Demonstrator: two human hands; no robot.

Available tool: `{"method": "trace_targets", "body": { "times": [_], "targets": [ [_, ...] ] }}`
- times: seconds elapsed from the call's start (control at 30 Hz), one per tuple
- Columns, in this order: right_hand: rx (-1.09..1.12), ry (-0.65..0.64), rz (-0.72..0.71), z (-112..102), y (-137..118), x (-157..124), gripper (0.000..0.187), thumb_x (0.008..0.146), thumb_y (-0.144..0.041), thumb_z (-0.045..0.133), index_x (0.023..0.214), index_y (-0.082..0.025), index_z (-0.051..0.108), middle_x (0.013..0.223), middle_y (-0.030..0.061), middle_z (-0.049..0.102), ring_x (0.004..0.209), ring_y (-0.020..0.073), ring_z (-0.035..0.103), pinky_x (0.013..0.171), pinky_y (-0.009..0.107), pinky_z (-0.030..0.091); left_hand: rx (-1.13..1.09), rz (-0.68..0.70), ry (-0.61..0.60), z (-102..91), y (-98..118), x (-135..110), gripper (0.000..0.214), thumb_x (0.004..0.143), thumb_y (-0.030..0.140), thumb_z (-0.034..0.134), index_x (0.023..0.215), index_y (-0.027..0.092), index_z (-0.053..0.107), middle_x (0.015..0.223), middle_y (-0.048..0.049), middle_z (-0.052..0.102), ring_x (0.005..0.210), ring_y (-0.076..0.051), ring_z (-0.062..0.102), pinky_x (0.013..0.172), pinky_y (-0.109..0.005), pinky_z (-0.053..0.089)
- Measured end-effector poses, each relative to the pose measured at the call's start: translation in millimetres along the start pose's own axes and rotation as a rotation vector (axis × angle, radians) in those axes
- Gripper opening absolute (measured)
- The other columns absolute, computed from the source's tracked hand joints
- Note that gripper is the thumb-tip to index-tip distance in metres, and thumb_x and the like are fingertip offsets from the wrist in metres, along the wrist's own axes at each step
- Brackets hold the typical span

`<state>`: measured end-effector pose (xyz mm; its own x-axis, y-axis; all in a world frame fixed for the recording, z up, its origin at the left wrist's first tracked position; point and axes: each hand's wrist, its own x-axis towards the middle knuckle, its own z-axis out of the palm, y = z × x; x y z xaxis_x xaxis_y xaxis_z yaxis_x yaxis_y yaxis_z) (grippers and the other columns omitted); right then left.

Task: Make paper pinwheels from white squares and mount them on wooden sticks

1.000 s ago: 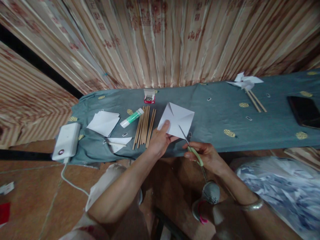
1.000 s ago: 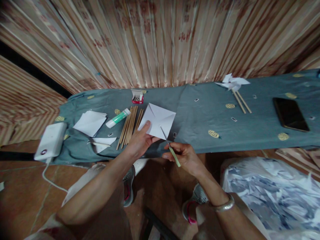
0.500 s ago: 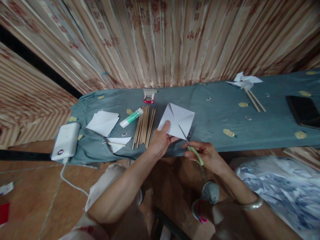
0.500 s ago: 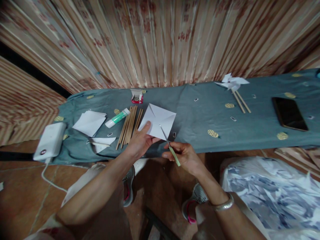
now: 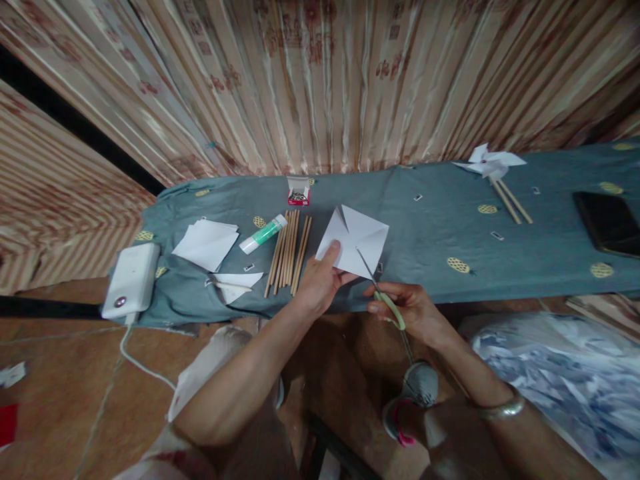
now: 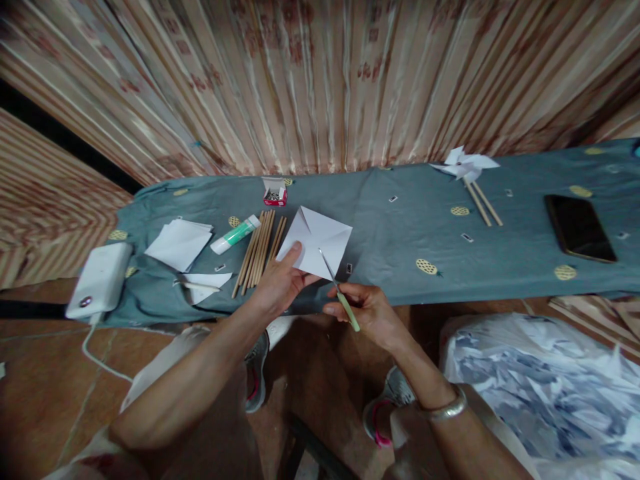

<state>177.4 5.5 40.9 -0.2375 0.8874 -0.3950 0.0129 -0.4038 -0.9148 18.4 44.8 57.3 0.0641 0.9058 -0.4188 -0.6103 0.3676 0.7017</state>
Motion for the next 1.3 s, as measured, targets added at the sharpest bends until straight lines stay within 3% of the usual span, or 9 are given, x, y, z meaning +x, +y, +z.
{"method": "trace_targets", "body": {
  "times": [0.4,0.67,0.77,0.97,1.1,1.23,1.3],
  "targets": [
    [-0.025,-0.004,-0.018,1,4,3,0.043,0.047,-0.047,0.088,0.070,-0.017,0.068,0.049,-0.0064,0.049,0.046,0.0071,0.041,0.043,0.022,0.032,-0.014,0.013,-0.012,-2.5,0,1,0.023,0.086,0.026,0.064,0.102,0.010,0.064,0.098,-0.0127,0.073,0.094,-0.022,0.070,0.095,-0.043,0.051],
    [-0.061,-0.108,-0.014,1,1,-2,0.047,0.054,-0.054,0.083,0.077,-0.017,0.065,0.051,-0.0074,0.049,0.047,0.0061,0.040,0.044,0.021,0.029,0.002,0.027,0.043,-2.2,10,3,0.015,0.088,0.024,0.061,0.097,0.014,0.065,0.091,-0.0085,0.074,0.093,-0.019,0.070,0.095,-0.038,0.051],
    [-0.093,-0.170,0.017,-5,4,-5,0.046,0.056,-0.050,0.084,0.080,-0.016,0.066,0.054,-0.0068,0.051,0.050,0.0063,0.042,0.045,0.020,0.031,-0.031,0.048,0.048,-4.4,19,5,0.015,0.090,0.020,0.055,0.099,0.014,0.066,0.090,-0.0068,0.074,0.090,-0.018,0.070,0.098,-0.040,0.049],
    [-0.126,-0.213,0.117,-32,4,-16,0.046,0.056,-0.052,0.084,0.081,-0.015,0.070,0.057,-0.0045,0.054,0.050,0.0066,0.045,0.046,0.020,0.034,0.001,0.123,0.082,-10.5,31,5,0.017,0.086,0.017,0.059,0.101,0.014,0.067,0.095,-0.0085,0.074,0.096,-0.021,0.069,0.098,-0.042,0.049],
    [-0.140,-0.104,0.058,-47,-2,-19,0.049,0.056,-0.054,0.083,0.087,-0.017,0.072,0.059,-0.0018,0.059,0.053,0.0102,0.052,0.050,0.024,0.041,0.099,0.164,0.074,-19.0,28,4,0.019,0.080,0.021,0.066,0.098,0.014,0.069,0.097,-0.0117,0.074,0.096,-0.024,0.068,0.090,-0.040,0.051],
    [-0.117,0.223,-0.148,-48,-7,-11,0.049,0.055,-0.054,0.084,0.090,-0.021,0.071,0.068,0.0007,0.067,0.062,0.0151,0.060,0.057,0.027,0.047,0.302,0.124,0.028,-28.8,17,2,0.022,0.070,0.031,0.078,0.080,0.012,0.072,0.079,-0.0103,0.074,0.075,-0.022,0.068,0.071,-0.033,0.051],
    [-0.083,0.326,-0.220,-44,-11,-7,0.049,0.055,-0.051,0.085,0.092,-0.023,0.069,0.073,0.0010,0.069,0.068,0.0164,0.062,0.062,0.028,0.049,0.399,0.092,-0.024,-31.4,11,0,0.025,0.063,0.035,0.082,0.067,0.013,0.072,0.066,-0.0071,0.071,0.063,-0.019,0.064,0.062,-0.028,0.047]
  ]
}}
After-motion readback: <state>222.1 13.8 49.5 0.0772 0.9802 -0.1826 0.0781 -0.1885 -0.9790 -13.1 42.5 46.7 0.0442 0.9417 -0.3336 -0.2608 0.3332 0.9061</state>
